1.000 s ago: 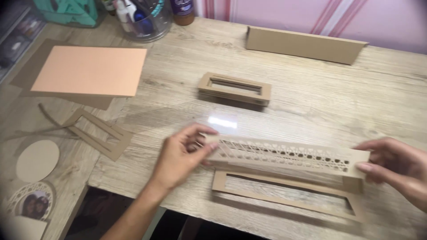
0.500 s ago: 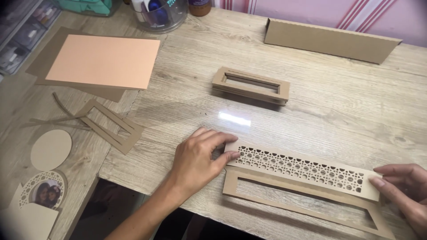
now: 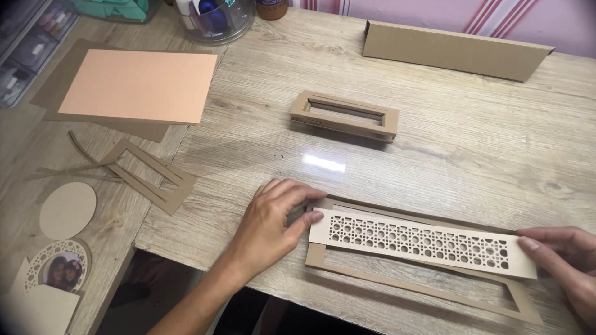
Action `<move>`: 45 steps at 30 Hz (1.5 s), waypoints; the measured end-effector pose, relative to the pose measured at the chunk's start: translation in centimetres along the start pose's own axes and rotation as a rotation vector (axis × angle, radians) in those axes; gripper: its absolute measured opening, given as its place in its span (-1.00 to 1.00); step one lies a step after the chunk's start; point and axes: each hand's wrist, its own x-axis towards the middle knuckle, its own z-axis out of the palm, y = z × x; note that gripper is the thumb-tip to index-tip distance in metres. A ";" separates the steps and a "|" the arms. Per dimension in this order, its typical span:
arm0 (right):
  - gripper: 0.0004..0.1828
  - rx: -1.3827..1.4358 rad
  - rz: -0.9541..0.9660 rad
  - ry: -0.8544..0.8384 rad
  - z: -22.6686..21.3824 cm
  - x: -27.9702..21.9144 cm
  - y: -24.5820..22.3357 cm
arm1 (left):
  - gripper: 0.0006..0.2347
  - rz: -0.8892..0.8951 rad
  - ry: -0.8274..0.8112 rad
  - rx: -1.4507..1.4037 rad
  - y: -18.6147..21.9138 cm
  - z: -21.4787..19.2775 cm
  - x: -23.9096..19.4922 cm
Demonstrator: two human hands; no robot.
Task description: Assembling cardboard frames and gluing decorative paper strips onto them
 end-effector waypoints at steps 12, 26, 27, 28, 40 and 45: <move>-0.84 0.054 -0.079 0.112 1.8 -2.6 -2.4 | -0.78 0.130 0.182 0.046 -0.1 0.9 -0.2; -0.73 -0.135 -0.258 0.180 1.7 -4.1 -5.4 | -0.73 0.147 0.224 0.103 1.0 0.7 -0.2; -0.70 -0.213 -0.303 0.190 1.6 -3.8 -5.0 | -0.74 0.149 0.234 0.105 1.0 0.7 -0.2; -0.67 -0.292 -0.347 0.200 1.5 -3.6 -4.5 | -0.75 0.151 0.244 0.106 1.1 0.7 -0.2; -0.69 -0.347 -0.296 0.127 1.7 -2.9 -6.0 | -0.76 0.080 0.254 0.070 1.4 0.7 -0.4; -0.72 -0.344 -0.287 0.140 1.9 -3.0 -6.1 | -0.75 0.074 0.246 0.039 1.4 0.7 -0.4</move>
